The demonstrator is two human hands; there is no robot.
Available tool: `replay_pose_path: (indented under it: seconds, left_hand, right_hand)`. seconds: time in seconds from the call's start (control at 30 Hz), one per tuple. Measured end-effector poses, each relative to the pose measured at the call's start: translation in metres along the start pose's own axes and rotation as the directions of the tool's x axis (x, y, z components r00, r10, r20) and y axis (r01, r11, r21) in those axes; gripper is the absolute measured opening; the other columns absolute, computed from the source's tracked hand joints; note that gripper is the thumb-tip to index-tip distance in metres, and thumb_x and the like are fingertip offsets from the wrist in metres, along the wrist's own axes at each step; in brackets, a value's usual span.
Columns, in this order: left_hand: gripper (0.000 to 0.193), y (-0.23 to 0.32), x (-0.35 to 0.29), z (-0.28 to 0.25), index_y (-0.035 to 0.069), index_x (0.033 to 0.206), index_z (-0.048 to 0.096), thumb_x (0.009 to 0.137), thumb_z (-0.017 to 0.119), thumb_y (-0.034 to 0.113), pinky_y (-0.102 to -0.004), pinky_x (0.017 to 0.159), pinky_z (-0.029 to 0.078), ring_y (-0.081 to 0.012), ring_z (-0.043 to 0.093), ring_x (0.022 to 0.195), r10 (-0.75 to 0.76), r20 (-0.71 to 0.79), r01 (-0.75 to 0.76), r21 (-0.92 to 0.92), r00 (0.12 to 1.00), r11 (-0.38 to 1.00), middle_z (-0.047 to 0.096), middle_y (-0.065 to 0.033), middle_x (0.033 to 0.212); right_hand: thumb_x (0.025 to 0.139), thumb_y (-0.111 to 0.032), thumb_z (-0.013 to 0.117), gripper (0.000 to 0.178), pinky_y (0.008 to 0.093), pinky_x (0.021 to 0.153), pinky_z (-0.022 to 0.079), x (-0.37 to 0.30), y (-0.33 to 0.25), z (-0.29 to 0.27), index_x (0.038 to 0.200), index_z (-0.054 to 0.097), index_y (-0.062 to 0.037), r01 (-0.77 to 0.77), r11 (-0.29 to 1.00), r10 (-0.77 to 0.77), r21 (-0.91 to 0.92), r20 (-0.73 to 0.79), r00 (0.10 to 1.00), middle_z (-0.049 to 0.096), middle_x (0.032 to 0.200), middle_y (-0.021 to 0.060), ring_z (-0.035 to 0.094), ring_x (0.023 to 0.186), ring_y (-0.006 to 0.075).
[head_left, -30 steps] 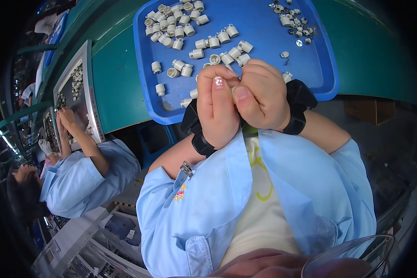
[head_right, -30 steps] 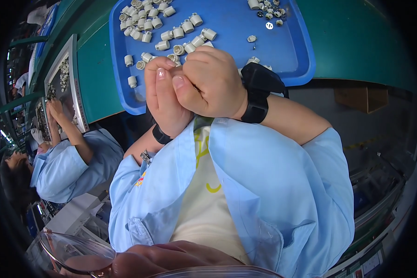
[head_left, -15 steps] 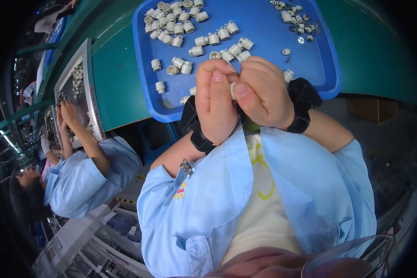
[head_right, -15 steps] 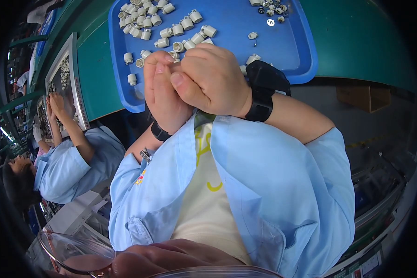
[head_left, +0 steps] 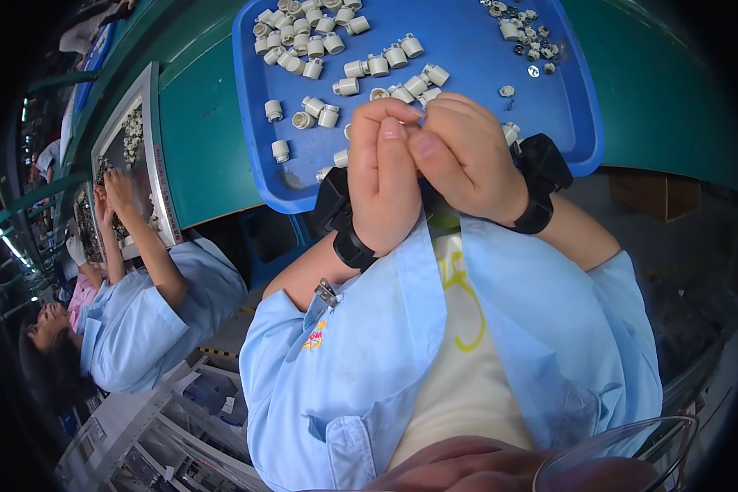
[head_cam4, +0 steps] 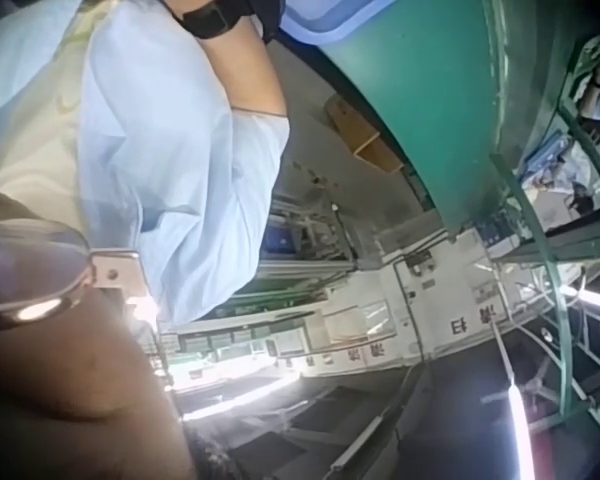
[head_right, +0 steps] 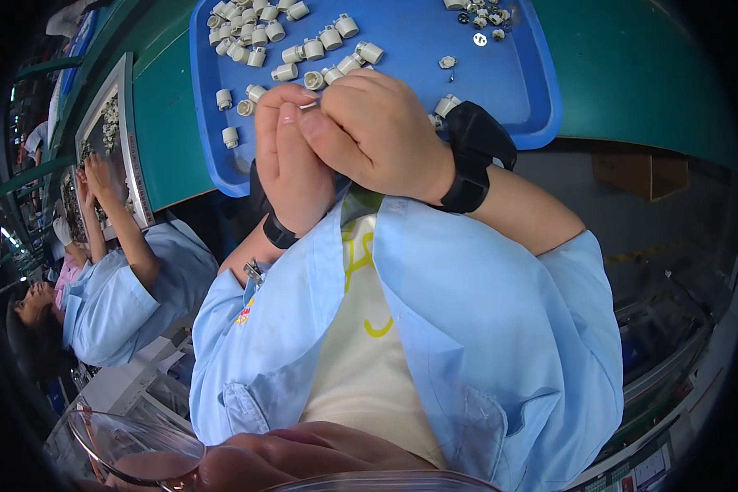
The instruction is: Manually assemble small electronic components by inserting a metal part into a white plastic housing.
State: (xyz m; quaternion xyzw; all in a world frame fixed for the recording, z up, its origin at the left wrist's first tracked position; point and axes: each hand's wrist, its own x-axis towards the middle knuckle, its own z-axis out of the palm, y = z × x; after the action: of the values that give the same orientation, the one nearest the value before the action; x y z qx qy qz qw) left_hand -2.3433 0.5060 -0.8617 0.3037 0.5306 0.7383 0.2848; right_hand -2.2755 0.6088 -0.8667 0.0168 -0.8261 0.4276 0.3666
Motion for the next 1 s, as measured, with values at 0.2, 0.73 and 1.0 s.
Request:
replay_pose_path:
  seconds: [0.2,0.73,1.0]
  left_hand:
    - [0.014,-0.002,-0.004,0.003,0.004,0.096,0.044,0.093,0.032,0.010,-0.0162,0.061,0.033,-0.0017,0.038,0.067,-0.015,0.055,0.021,-0.118,0.998,0.993,0.045,0.0016,0.080]
    - [0.012,0.000,-0.023,0.002,0.007,0.094,0.044,0.092,0.033,0.011,-0.0158,0.053,0.031,-0.0011,0.037,0.061,-0.167,0.105,0.193,-0.333,0.980,0.923,0.047,0.0026,0.074]
    - [0.012,0.006,-0.028,0.003,0.008,0.094,0.043,0.093,0.032,0.013,-0.0167,0.048,0.029,-0.0014,0.036,0.056,-0.233,0.108,0.257,-0.382,0.966,0.888,0.047,0.0027,0.070]
  right_hand:
    - [0.077,-0.008,0.046,0.019,0.0350,0.046,0.030,-0.005,-0.003,0.001,0.059,0.042,-0.0015,0.075,0.997,-0.077,-0.025,-0.076,0.994,0.037,0.056,0.0107,0.036,0.050,0.0263]
    - [0.075,-0.009,0.053,0.013,0.0350,0.046,0.037,-0.018,-0.010,-0.002,0.064,0.049,-0.0014,0.148,0.989,-0.149,-0.026,-0.057,0.987,0.046,0.056,0.0103,0.044,0.049,0.0277]
    - [0.076,-0.009,0.052,0.014,0.0352,0.046,0.036,-0.020,-0.015,0.000,0.064,0.049,-0.0017,0.126,0.992,-0.125,0.010,-0.053,0.991,0.046,0.056,0.0102,0.043,0.049,0.0279]
